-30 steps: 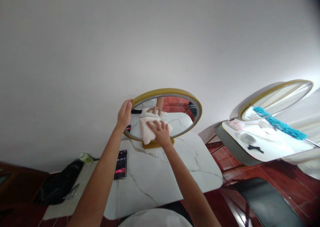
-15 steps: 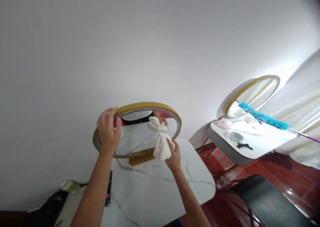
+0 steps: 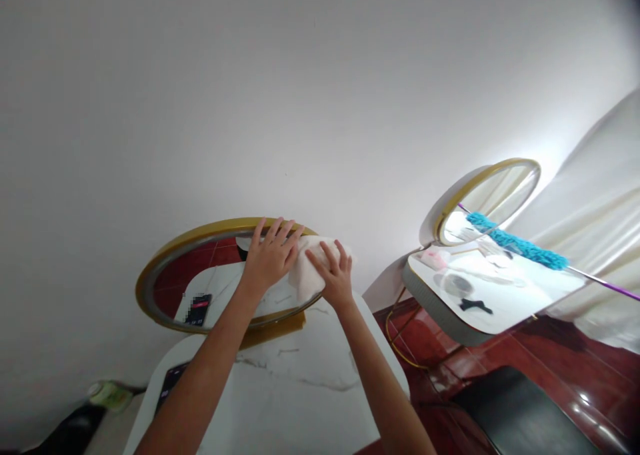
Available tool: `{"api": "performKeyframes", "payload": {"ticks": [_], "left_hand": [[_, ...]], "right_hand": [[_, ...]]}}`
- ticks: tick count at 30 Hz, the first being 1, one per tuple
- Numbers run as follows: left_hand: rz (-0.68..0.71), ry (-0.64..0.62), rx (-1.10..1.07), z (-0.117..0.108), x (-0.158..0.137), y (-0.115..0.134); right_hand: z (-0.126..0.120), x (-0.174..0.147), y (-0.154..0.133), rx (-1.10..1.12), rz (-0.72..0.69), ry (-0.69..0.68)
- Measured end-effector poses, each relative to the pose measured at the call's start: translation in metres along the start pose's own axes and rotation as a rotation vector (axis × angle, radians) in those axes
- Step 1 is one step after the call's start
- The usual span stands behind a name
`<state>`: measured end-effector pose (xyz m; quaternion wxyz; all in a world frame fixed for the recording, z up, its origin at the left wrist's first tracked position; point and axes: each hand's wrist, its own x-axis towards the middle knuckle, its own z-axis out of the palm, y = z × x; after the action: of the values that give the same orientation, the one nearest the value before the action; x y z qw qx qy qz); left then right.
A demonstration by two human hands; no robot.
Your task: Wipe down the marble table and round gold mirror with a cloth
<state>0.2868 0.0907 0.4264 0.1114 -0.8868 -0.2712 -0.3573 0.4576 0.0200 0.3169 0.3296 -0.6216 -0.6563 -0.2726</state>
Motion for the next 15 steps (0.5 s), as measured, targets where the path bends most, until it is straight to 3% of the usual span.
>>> {"api": "performKeyframes", "payload": {"ticks": [4, 11, 15], "left_hand": [[0.001, -0.012, 0.082, 0.007, 0.000, -0.001], [0.027, -0.031, 0.190, 0.012, 0.003, -0.005], [0.026, -0.013, 0.211, 0.015, 0.002, -0.007]], "right_hand": [[0.007, -0.003, 0.008, -0.007, -0.037, -0.016], [0.036, -0.048, 0.030, 0.069, 0.034, 0.034], [0.034, -0.038, 0.028, 0.053, 0.007, 0.041]]}}
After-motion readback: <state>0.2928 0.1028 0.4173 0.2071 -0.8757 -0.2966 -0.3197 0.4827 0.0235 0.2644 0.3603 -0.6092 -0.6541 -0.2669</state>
